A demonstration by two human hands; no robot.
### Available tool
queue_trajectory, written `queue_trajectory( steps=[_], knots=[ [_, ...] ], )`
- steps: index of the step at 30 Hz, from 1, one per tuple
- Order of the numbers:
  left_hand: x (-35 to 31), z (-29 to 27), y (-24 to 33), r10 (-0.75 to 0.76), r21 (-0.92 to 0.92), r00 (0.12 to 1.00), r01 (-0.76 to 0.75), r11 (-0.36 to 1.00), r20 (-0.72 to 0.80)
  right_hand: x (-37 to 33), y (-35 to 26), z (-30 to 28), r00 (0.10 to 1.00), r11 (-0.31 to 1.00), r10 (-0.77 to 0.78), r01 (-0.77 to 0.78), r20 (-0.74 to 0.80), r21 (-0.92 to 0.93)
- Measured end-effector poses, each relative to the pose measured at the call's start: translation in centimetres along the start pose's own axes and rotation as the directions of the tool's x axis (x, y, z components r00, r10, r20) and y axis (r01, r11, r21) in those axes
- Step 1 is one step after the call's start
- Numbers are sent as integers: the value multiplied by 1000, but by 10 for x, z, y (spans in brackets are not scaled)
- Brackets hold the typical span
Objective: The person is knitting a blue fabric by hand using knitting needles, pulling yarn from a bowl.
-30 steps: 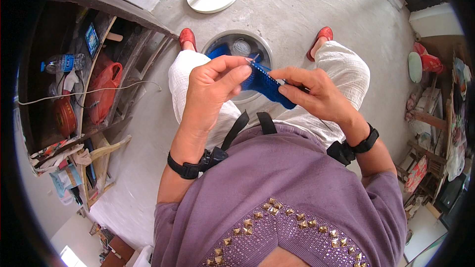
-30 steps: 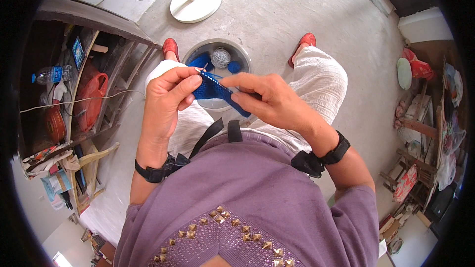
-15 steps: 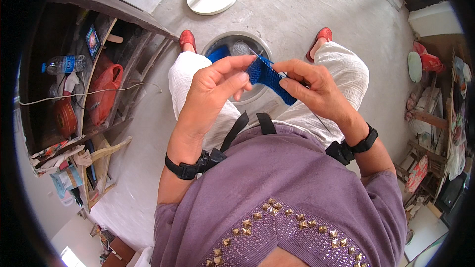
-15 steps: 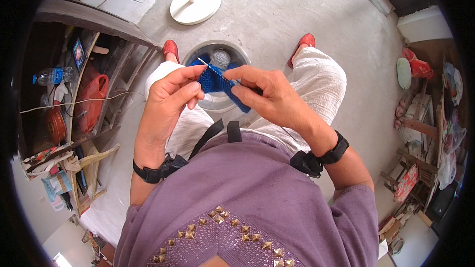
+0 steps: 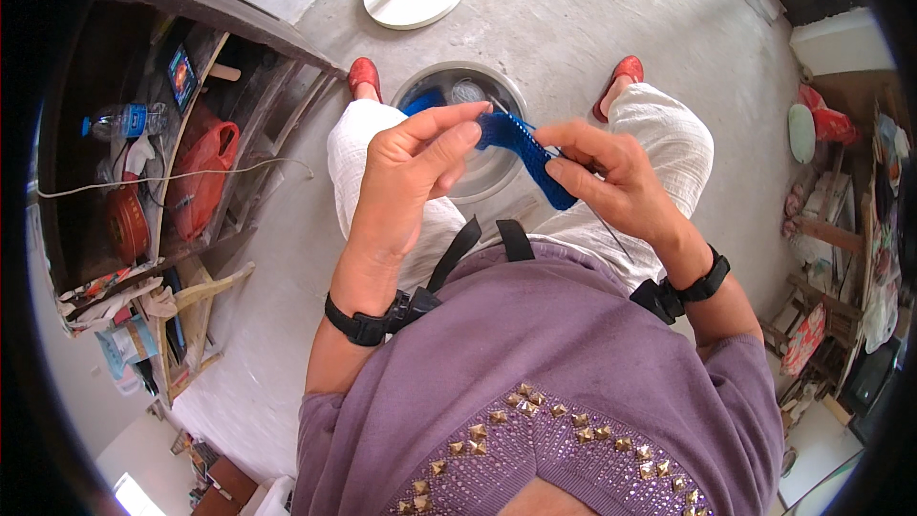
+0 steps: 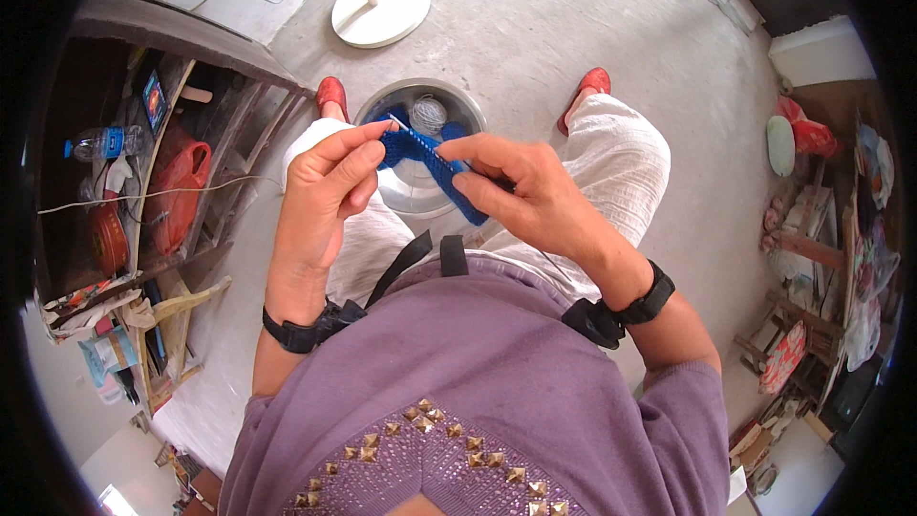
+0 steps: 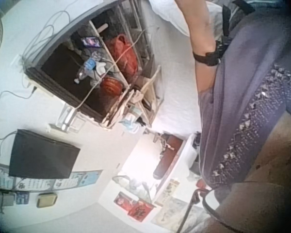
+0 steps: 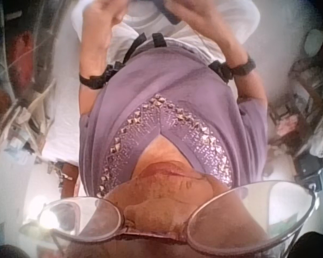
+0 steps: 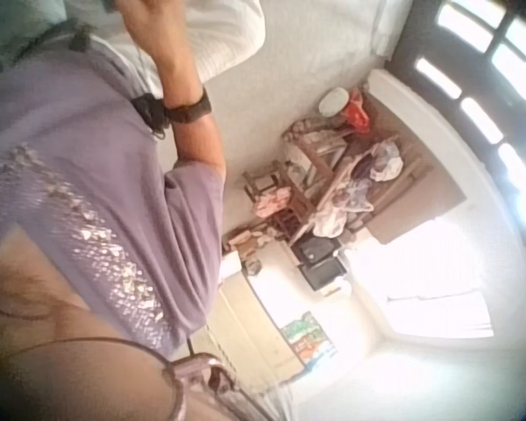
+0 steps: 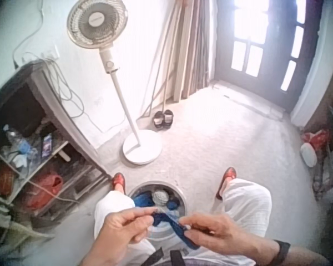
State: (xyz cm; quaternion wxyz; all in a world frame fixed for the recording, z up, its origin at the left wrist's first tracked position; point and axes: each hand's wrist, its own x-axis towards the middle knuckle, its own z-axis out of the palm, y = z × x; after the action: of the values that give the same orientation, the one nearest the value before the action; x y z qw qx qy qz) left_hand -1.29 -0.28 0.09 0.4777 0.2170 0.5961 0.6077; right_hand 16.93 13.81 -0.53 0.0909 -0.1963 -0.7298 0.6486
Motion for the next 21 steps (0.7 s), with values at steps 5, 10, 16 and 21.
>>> queue_trajectory(
  steps=[5, 10, 16, 21],
  knots=[
    [1, 1, -1, 22, -54, 999, -24, 998, -36, -2, -3, 2, 998, 996, -55, 55, 12, -77],
    [1, 1, -1, 37, -13, 998, -38, 999, -51, -1, -2, 2, 998, 987, -63, 65, 20, -146],
    [0, 2, -2, 79, 17, 994, -78, 997, -75, -1, -4, 5, 1000, 994, 17, -15, 22, -111],
    [-1, 7, -5, 89, -12, 988, -91, 996, -129, 0, -2, 14, 1000, 998, -15, 14, -15, -59]
  ],
)
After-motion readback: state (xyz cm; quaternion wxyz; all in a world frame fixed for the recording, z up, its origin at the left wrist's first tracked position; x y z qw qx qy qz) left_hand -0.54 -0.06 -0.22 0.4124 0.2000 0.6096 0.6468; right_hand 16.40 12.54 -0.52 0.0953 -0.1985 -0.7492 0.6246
